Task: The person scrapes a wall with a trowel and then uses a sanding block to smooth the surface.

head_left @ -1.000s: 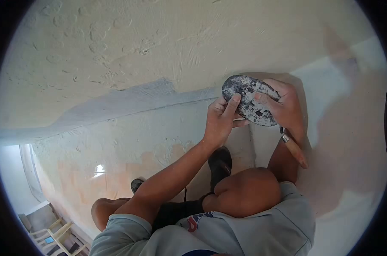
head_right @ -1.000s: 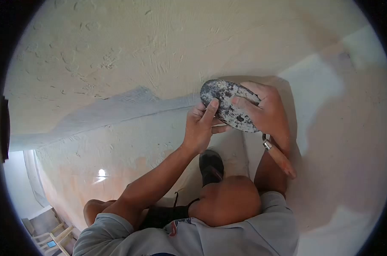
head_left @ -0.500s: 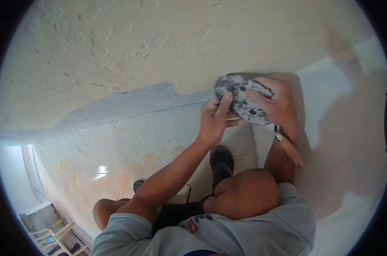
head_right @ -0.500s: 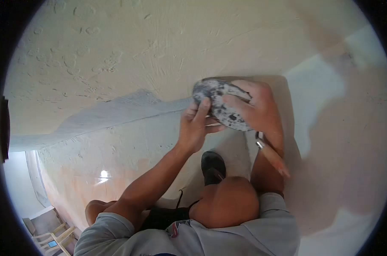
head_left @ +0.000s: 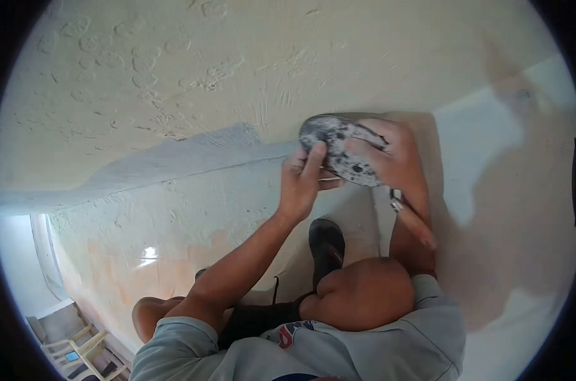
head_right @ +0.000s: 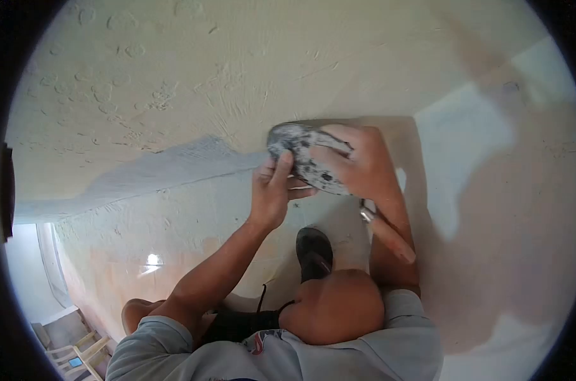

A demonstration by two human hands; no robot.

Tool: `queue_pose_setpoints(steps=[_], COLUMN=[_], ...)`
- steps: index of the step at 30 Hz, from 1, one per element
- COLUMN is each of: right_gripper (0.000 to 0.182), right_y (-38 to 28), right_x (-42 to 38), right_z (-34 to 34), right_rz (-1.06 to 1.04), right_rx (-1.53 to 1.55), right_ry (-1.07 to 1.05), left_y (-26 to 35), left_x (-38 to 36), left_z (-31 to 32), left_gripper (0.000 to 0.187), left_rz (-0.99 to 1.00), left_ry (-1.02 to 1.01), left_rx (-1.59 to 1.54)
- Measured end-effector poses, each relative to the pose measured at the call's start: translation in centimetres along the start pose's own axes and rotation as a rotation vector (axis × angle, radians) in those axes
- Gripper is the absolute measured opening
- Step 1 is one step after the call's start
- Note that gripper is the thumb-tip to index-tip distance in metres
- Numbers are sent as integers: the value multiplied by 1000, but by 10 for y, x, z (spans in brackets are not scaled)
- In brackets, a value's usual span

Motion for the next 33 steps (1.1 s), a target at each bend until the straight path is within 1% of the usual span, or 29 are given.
queue_pose_setpoints(steps=[2, 3, 4, 6, 7, 8, 10, 11, 12, 13, 14, 16, 17, 18, 19, 21, 23, 24, 26, 27, 28, 30, 31, 33], right_gripper=[23, 22, 22, 21, 21, 21, 21, 20, 19, 19, 17, 17, 18, 18, 19, 19, 22, 20, 17, 14, 14, 13, 13, 13], right_y=[22, 24, 20, 0, -8, -6, -1, 0, 14, 22, 21, 4, -10, -12, -14, -13, 18, 46, 58, 67, 59, 47, 54, 40], right_x=[-7, -10, -10, -1, 2, 1, -2, -6, -11, -13, -10, 0, 3, 5, 3, -8, -20, -33, -33, -41, -34, -38, -73, -90], right_z=[-7, -8, -8, 2, 10, 13, 17, 8, 1, -2, 0, 14, 23, 34, 41, 41, 44, 53, 60, 68, 69, 62, 55, 35], right_rz=[50, 104, 98, 30, -34, -32, 4, -15, 55, 121, 128, 58, -58, -59, -59, -72, 68, 174, 303, 339, 370, 472, 501, 492], right_rx=[69, 140, 143, 0, -7, -13, 12, 27, 122, 215, 213, 104, 10, -18, -43, -15, 141, 212, 287, 306, 285, 318, 338, 282], right_ry=[-5, 45, 43, -7, -11, -17, -7, 58, 71, 83, 79, -4, 80, 46, 14, 46, 49, 76, 42, 31, 17, 23, 14, 42], left_y=[-15, -15, -13, -7, -4, 1, 0, -2, 0, 4, 7, 3, 4, 10, 10, 5, -5, -14, -19, -21, -12, -16, -31, -44], left_x=[6, 6, 4, -2, -3, -4, -2, 0, 0, 1, 2, 2, 0, -1, 0, -2, -3, -8, -1, -8, -7, -11, -31, -38], left_z=[3, 2, 5, -3, -10, -17, -14, -13, 0, 5, 7, -15, -26, -36, -39, -46, -49, -51, -56, -54, -56, -50, -36, -20], left_gripper=[35, 35, 35, 38, 39, 39, 38, 38, 37, 36, 36, 33, 33, 34, 34, 34, 34, 33, 35, 37, 37, 38, 41, 43], left_rz=[-101, -94, -45, 51, 88, 125, 75, 42, 9, 35, 56, 115, 163, 212, 203, 192, 210, 128, 45, -31, -59, -186, -192, -211], left_ry=[-69, -64, -41, 11, 38, 64, 19, 10, -48, -57, -64, 29, 71, 123, 115, 115, 91, 86, 13, -13, -6, -67, -164, -238], left_rx=[42, 43, 36, 1, 3, 5, 59, 104, 80, 81, 80, 4, -26, -29, -44, -6, 35, 38, 143, 105, 76, 110, 67, 43])
Point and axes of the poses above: each hand's wrist, its own x-axis towards the middle knuckle, its own z-axis out of the palm, y = z × x, the point moved 9 cm from there along x, towards the middle knuckle, and after that the axes turned 6 degrees about -x, right-handed, at the moved point
